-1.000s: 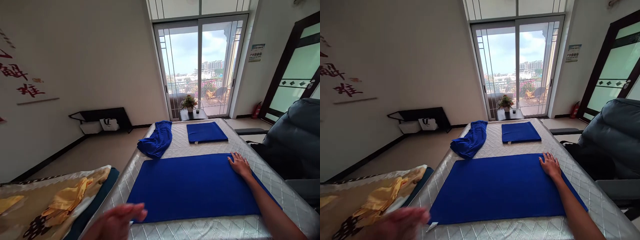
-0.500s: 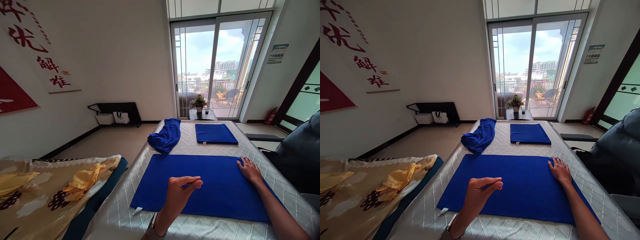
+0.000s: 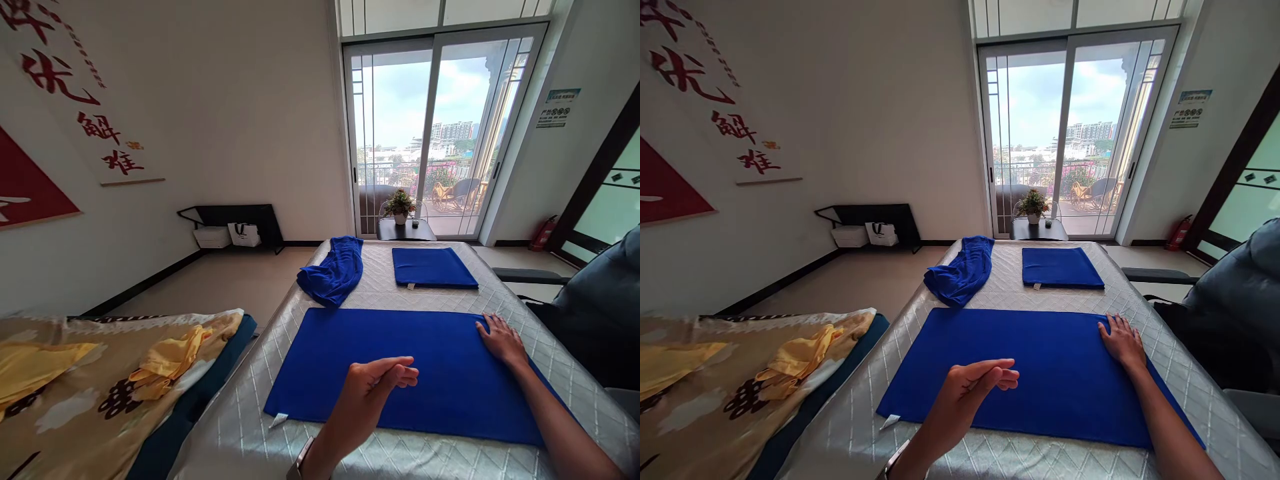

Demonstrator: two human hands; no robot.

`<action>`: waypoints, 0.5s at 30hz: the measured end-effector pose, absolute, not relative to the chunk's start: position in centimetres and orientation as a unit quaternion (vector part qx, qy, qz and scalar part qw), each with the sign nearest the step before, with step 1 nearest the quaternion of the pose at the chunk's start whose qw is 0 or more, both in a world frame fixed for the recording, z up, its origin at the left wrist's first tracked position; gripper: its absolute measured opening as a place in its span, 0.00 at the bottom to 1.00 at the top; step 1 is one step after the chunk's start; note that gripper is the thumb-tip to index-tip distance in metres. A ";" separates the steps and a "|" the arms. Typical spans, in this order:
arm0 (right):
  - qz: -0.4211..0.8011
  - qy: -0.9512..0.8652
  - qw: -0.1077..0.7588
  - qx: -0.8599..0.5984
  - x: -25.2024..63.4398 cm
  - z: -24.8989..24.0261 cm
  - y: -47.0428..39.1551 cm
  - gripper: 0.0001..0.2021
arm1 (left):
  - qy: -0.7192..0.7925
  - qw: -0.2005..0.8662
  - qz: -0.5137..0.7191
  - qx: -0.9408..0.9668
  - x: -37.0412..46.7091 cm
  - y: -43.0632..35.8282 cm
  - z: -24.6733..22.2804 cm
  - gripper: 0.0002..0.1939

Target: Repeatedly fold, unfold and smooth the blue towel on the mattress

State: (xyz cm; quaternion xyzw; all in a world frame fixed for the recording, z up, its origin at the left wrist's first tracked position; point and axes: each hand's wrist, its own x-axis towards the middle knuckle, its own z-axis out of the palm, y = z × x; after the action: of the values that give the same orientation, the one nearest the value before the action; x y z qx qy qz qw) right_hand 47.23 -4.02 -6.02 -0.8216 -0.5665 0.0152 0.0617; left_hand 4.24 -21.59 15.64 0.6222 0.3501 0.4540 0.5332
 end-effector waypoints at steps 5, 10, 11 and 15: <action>0.013 -0.570 0.071 -0.819 47.3 -6.2 -4.1 0.37 | 0.336 0.579 0.450 0.592 3.7 -21.3 15.6 0.20; 0.007 -0.569 0.071 -0.820 47.2 -6.0 -4.2 0.37 | 0.318 0.594 0.476 0.565 3.5 -20.9 15.1 0.19; 0.009 -0.568 0.067 -0.820 47.2 -5.9 -4.2 0.37 | 0.319 0.601 0.476 0.557 3.5 -20.9 15.0 0.19; 0.017 -0.572 0.058 -0.818 47.1 -5.5 -4.3 0.37 | 0.325 0.612 0.471 0.545 3.3 -21.0 14.7 0.19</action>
State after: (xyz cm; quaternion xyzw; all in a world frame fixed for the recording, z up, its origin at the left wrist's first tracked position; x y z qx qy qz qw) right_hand 47.09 -4.28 -5.52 -0.8182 -0.5717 0.0169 0.0585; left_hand 3.34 -20.97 14.74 0.5454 0.3247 0.4712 0.6124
